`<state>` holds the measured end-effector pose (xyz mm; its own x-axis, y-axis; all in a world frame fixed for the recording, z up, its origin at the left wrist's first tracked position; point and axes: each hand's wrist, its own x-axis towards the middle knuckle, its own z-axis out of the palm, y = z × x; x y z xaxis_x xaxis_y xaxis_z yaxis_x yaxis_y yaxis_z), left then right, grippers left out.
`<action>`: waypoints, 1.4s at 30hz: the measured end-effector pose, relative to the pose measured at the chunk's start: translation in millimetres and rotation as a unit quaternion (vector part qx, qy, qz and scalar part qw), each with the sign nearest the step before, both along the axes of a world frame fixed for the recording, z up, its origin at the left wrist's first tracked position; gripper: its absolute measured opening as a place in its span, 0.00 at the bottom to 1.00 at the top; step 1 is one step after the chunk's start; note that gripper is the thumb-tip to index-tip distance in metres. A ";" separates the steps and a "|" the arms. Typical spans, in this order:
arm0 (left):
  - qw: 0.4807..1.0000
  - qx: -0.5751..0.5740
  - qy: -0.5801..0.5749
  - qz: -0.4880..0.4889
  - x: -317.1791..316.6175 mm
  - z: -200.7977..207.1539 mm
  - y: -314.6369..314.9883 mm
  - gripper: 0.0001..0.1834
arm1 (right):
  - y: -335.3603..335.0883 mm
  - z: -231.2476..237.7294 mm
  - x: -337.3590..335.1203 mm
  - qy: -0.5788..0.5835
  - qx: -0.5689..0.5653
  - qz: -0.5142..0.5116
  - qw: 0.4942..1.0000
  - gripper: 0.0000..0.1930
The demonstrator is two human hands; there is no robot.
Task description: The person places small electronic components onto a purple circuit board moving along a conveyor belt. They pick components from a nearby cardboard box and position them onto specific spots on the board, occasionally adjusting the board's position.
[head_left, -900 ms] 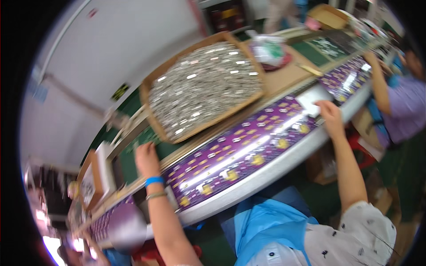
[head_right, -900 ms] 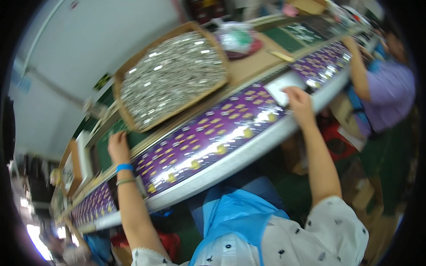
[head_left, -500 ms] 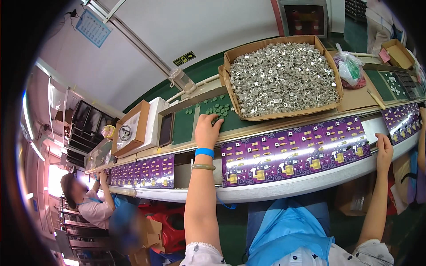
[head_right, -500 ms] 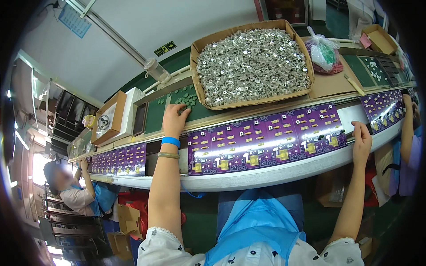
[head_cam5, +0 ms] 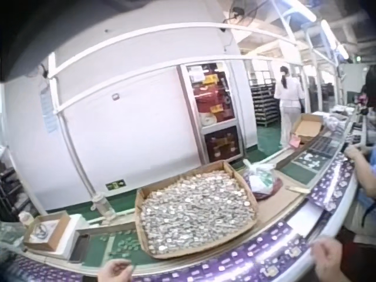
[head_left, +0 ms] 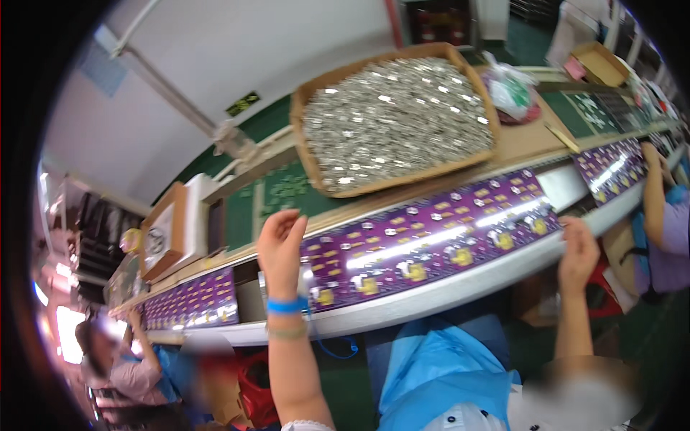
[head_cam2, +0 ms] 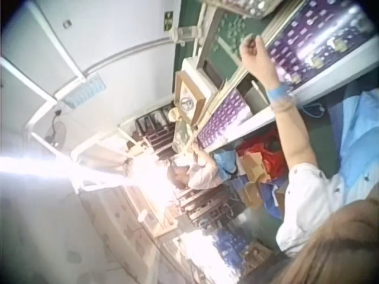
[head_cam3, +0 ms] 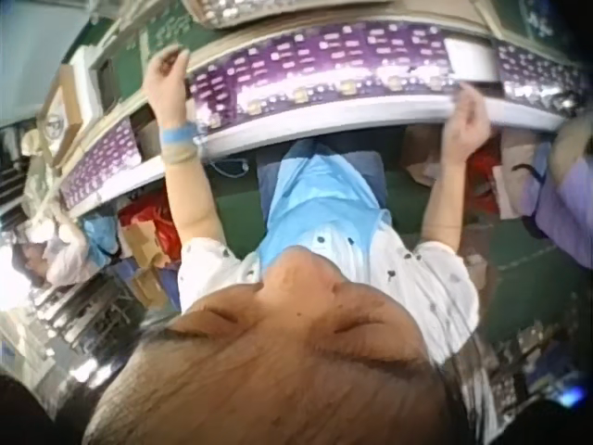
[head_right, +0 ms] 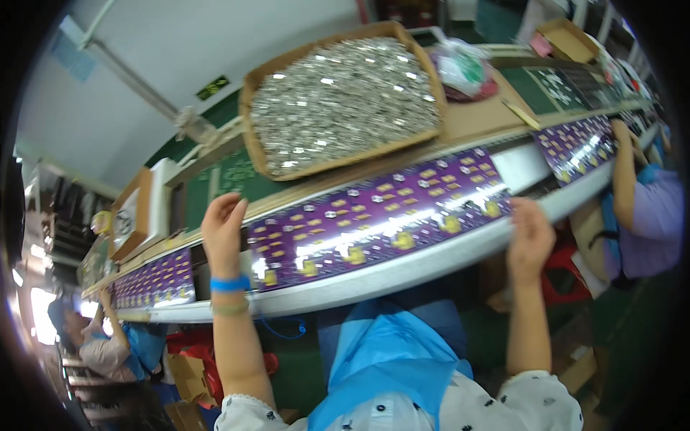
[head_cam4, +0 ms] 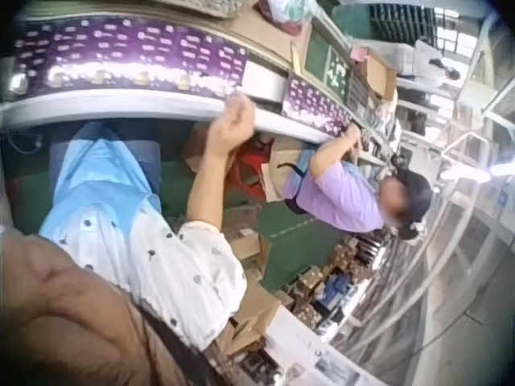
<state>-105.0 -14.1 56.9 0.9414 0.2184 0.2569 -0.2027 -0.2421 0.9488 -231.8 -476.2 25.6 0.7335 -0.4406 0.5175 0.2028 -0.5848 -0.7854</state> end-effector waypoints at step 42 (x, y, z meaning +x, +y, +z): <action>0.889 0.365 -0.167 -0.221 -117.8 -48.0 -208.5 0.28 | 65.4 1.7 62.3 0.089 -0.283 0.279 0.913 0.09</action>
<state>-222.8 -222.6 9.0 0.7378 -0.4942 0.4598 -0.6727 -0.5945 0.4405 -169.5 -410.8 27.3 0.8567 0.3299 0.3965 0.4925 -0.7519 -0.4383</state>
